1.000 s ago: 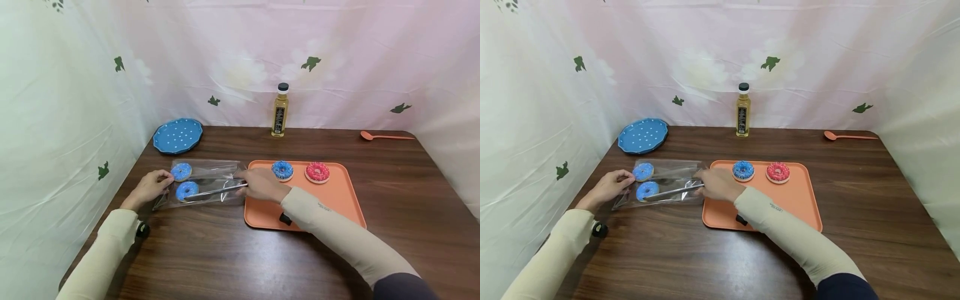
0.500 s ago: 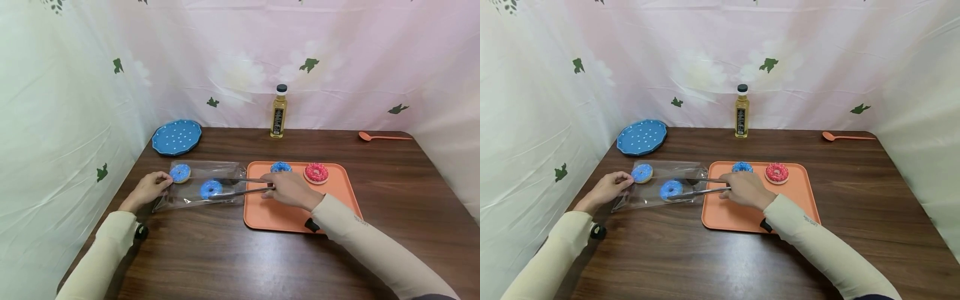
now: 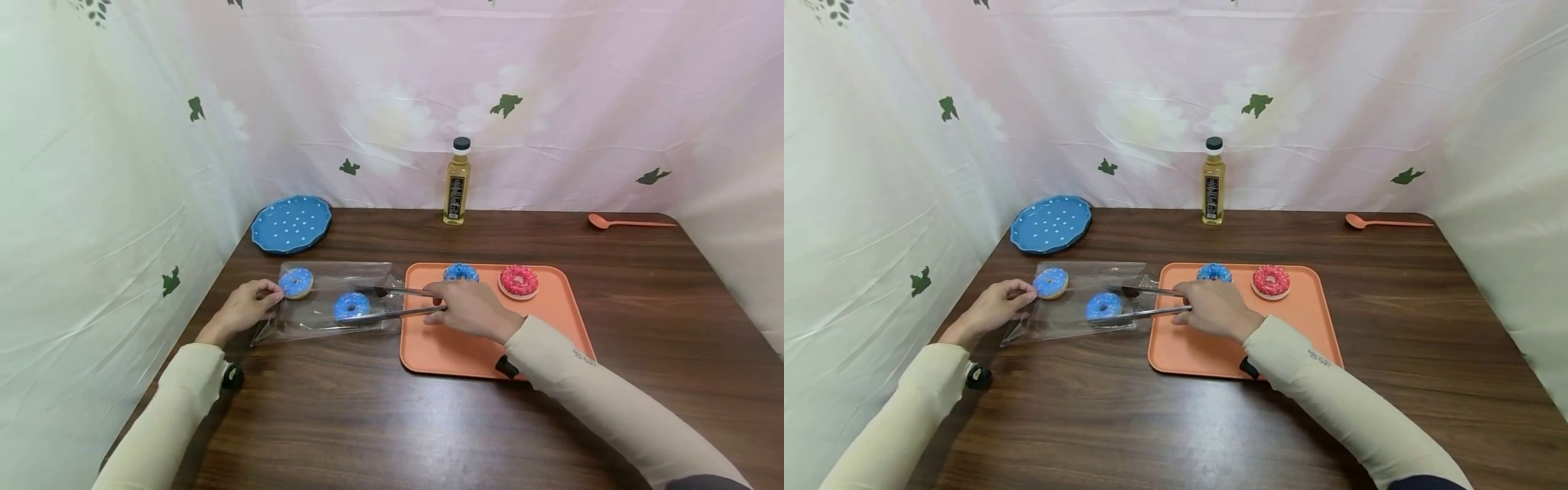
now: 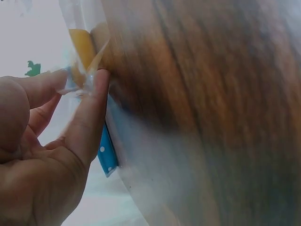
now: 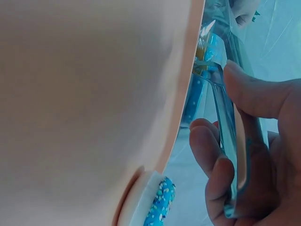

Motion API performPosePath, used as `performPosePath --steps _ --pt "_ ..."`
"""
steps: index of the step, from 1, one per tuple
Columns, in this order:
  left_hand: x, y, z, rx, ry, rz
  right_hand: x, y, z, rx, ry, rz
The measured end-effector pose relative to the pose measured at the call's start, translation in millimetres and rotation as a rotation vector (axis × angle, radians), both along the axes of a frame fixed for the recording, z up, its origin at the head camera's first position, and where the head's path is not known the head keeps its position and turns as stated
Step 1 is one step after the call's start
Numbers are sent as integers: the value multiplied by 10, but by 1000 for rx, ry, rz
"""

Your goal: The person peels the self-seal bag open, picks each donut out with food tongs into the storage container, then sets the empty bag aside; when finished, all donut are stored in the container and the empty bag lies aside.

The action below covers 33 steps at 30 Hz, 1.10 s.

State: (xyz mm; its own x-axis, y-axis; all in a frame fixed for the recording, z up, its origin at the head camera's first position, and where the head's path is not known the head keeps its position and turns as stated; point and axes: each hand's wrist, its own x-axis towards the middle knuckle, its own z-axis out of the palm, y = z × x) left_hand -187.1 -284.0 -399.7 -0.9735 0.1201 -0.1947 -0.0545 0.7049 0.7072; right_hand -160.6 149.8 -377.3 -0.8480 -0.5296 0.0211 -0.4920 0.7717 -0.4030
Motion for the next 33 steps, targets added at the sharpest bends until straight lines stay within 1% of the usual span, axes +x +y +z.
performPosePath --steps 5,7,13,15,21,28,33 --pt "-1 -13 -8 2 -2 1 24 16 -16 -2 48 2" --pt "-6 -14 -11 -6 -4 2 51 45 -15 -7 54 -1" --pt "-11 -12 -7 -8 -19 8 155 192 6 5 44 -46" --pt "-14 -16 -4 -3 -15 8 194 252 18 7 44 -63" --pt "-21 -32 -4 -1 3 -4 321 441 41 -21 6 -120" --pt "-30 -35 -6 -6 -1 -3 438 644 108 -3 11 -168" --pt "-22 -31 -1 -20 -8 -2 550 798 119 7 19 -195"
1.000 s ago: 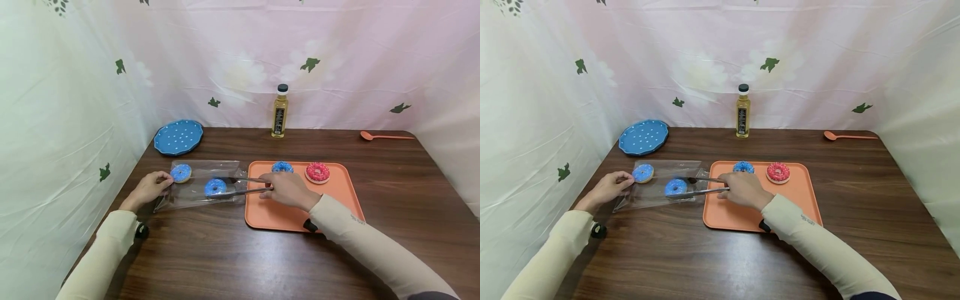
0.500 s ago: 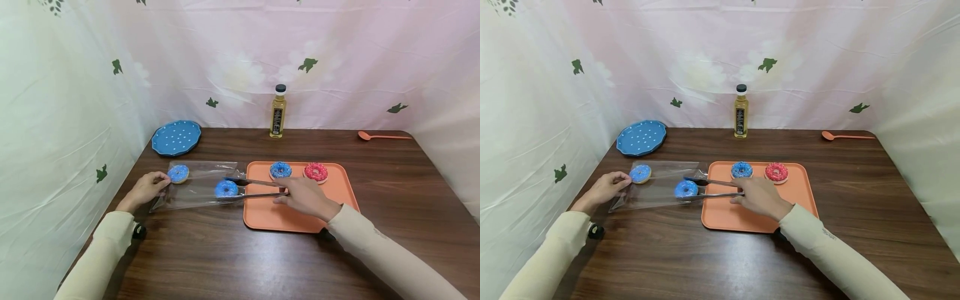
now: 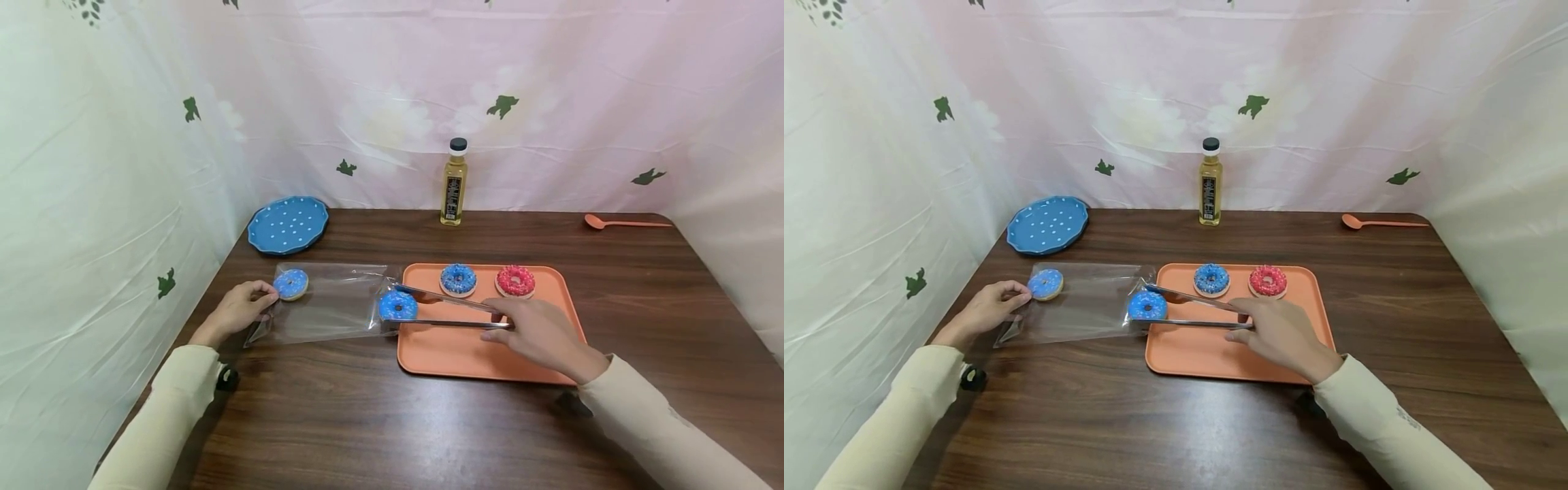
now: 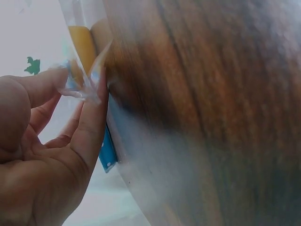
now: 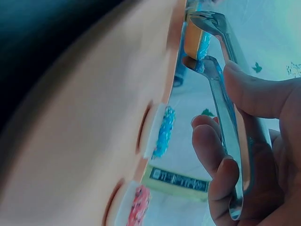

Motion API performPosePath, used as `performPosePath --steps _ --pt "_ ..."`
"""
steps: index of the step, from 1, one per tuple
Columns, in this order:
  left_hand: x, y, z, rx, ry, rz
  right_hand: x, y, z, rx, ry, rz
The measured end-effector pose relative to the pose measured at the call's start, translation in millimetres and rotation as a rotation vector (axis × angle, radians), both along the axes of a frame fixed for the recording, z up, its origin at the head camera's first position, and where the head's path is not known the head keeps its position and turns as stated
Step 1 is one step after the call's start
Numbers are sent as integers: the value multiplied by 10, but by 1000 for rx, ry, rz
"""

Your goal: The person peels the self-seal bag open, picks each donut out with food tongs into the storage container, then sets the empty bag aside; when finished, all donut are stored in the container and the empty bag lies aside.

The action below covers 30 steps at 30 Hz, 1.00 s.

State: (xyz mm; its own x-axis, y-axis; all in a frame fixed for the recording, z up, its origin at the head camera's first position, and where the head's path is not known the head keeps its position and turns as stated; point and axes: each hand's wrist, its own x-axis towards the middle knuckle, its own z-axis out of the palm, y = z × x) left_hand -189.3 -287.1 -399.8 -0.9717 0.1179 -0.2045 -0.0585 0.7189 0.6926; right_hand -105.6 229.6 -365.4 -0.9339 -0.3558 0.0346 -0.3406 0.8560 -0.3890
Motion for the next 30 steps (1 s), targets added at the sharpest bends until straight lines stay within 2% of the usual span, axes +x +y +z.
performPosePath --steps 4,12,19,30 --pt "6 -5 4 -3 3 0 80 120 2 3 14 -25" --pt "1 -1 -7 4 -8 -1 254 374 1 65 -30 -90" --pt "-19 9 -10 -2 -19 3 397 579 -28 79 -53 -137" --pt "-18 -15 -25 -8 -5 -1 489 752 -38 107 -42 -124"
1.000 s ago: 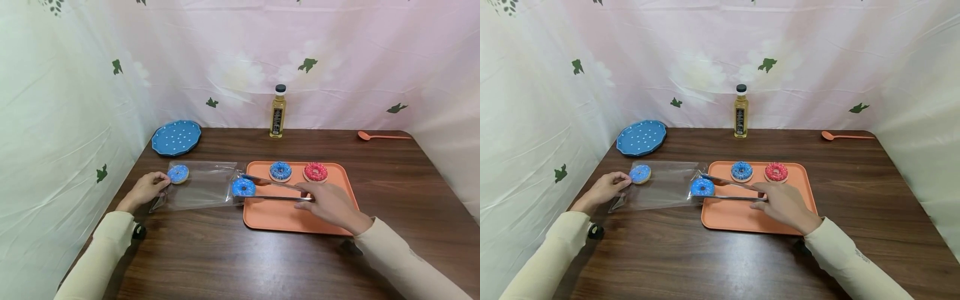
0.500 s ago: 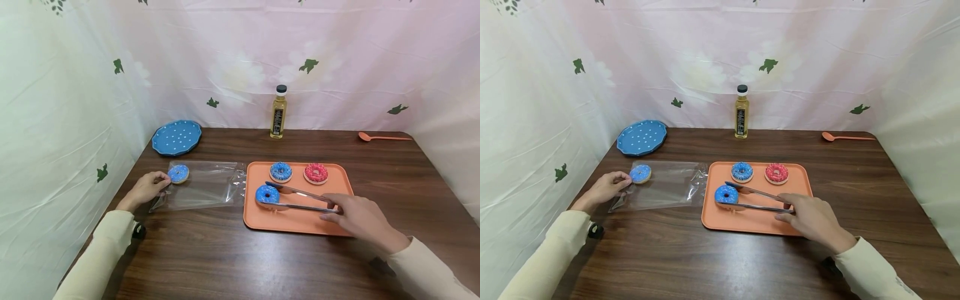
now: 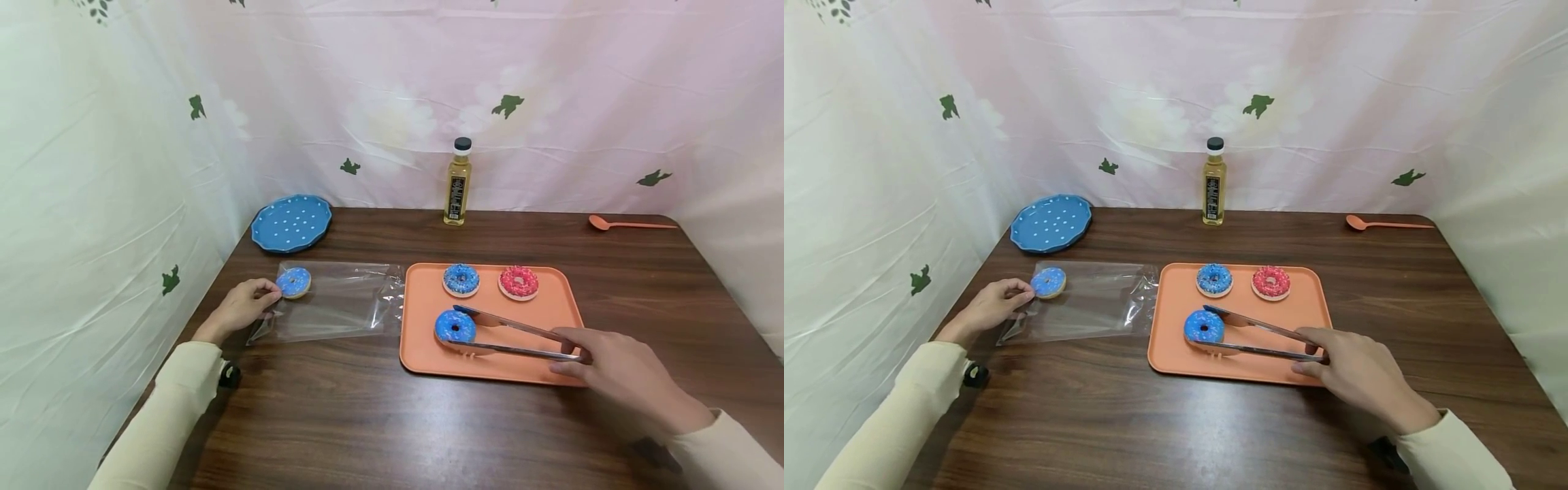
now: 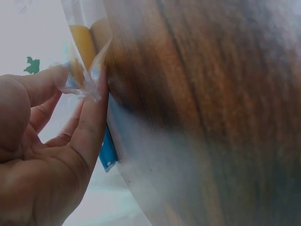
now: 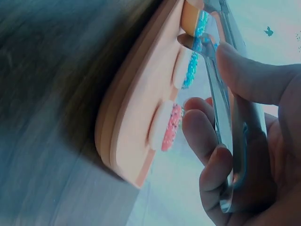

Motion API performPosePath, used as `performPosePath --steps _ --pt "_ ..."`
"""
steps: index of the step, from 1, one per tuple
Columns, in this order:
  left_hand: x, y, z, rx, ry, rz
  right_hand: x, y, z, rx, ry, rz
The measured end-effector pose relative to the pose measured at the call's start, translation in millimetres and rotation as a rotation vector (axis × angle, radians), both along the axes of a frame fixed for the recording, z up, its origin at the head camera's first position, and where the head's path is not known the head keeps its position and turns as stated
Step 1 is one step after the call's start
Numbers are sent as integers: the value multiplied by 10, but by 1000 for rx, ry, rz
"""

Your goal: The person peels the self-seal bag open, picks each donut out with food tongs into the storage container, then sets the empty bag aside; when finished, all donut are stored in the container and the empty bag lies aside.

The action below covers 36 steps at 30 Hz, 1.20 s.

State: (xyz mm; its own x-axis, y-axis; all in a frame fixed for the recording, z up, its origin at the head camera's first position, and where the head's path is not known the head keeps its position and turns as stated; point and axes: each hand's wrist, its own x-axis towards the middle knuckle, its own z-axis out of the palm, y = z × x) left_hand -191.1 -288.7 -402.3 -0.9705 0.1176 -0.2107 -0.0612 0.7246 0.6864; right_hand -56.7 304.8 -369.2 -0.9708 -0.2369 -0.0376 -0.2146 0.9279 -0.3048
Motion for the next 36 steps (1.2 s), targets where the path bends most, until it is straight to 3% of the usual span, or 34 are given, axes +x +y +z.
performPosePath --steps 22,36 --pt "14 13 17 -20 -26 13 95 110 64 26 -9 -8" --pt "31 22 23 3 -14 10 23 72 202 22 24 0"
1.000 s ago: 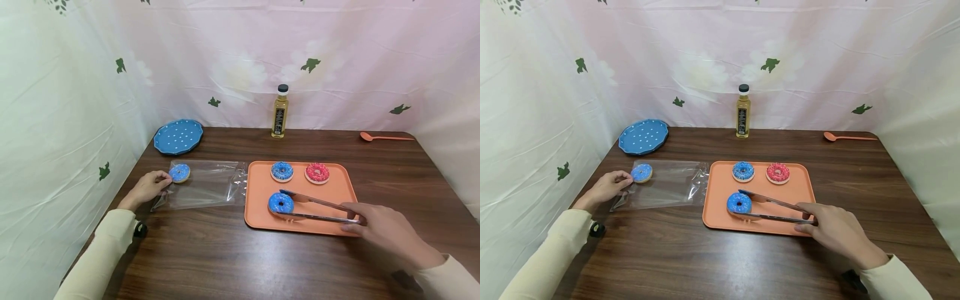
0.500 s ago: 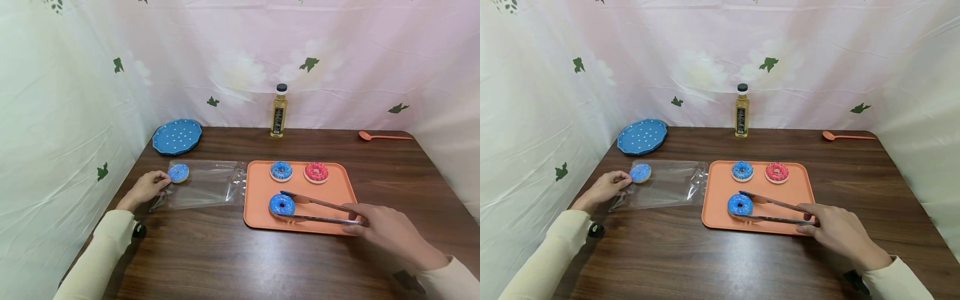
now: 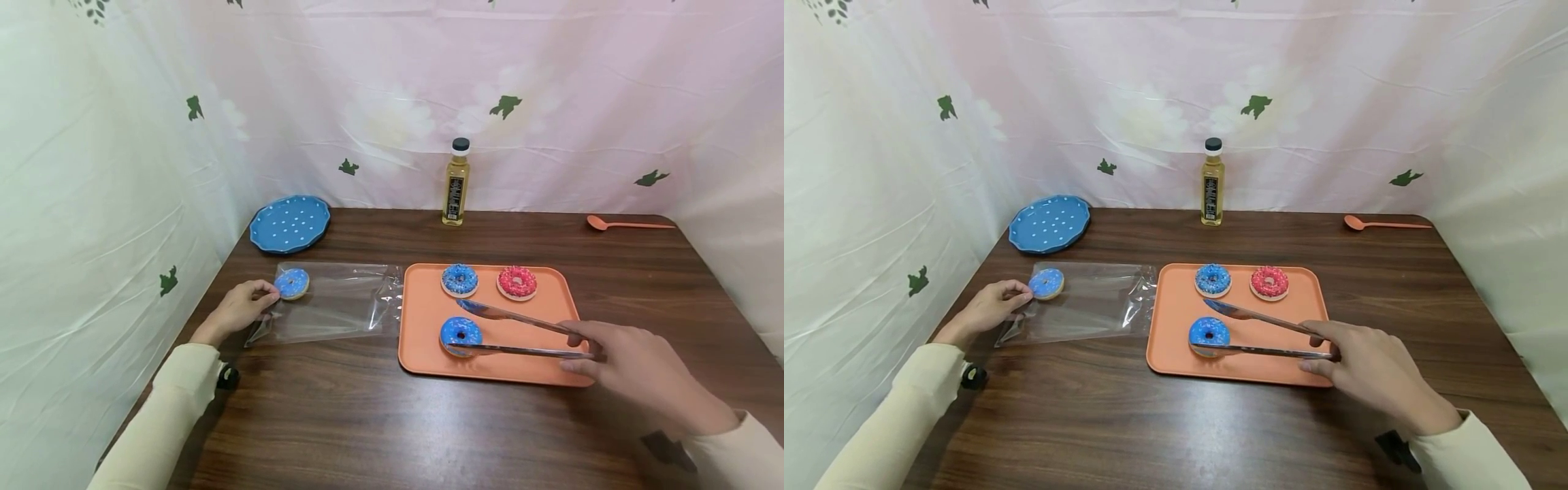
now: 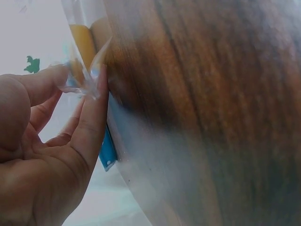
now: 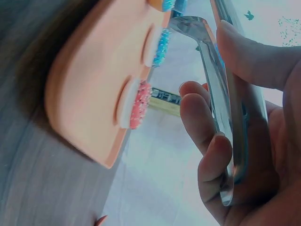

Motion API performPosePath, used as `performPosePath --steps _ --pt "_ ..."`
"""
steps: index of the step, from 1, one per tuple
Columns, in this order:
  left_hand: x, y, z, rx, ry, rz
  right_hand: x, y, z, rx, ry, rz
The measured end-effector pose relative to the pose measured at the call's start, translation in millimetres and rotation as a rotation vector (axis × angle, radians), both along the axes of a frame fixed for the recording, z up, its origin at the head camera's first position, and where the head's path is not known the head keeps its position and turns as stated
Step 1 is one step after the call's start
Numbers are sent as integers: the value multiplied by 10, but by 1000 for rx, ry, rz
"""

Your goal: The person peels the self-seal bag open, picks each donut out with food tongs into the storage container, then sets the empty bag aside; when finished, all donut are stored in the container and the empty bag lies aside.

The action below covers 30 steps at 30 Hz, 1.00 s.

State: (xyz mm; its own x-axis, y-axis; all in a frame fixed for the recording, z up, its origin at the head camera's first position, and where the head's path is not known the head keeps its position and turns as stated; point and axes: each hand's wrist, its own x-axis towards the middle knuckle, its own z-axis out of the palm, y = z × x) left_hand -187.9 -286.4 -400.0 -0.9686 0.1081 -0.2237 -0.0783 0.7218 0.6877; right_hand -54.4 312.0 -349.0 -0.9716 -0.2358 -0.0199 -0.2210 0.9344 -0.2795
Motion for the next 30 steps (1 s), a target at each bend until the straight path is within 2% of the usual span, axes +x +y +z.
performPosePath --steps 6,13,30 --pt "3 -8 5 -11 -2 1 -38 -95 51 -34 3 -3" --pt "8 -1 -1 -26 -17 18 -175 -294 75 -47 -31 -19" --pt "-8 -6 -14 -8 -2 5 -594 -774 80 -87 -2 124"
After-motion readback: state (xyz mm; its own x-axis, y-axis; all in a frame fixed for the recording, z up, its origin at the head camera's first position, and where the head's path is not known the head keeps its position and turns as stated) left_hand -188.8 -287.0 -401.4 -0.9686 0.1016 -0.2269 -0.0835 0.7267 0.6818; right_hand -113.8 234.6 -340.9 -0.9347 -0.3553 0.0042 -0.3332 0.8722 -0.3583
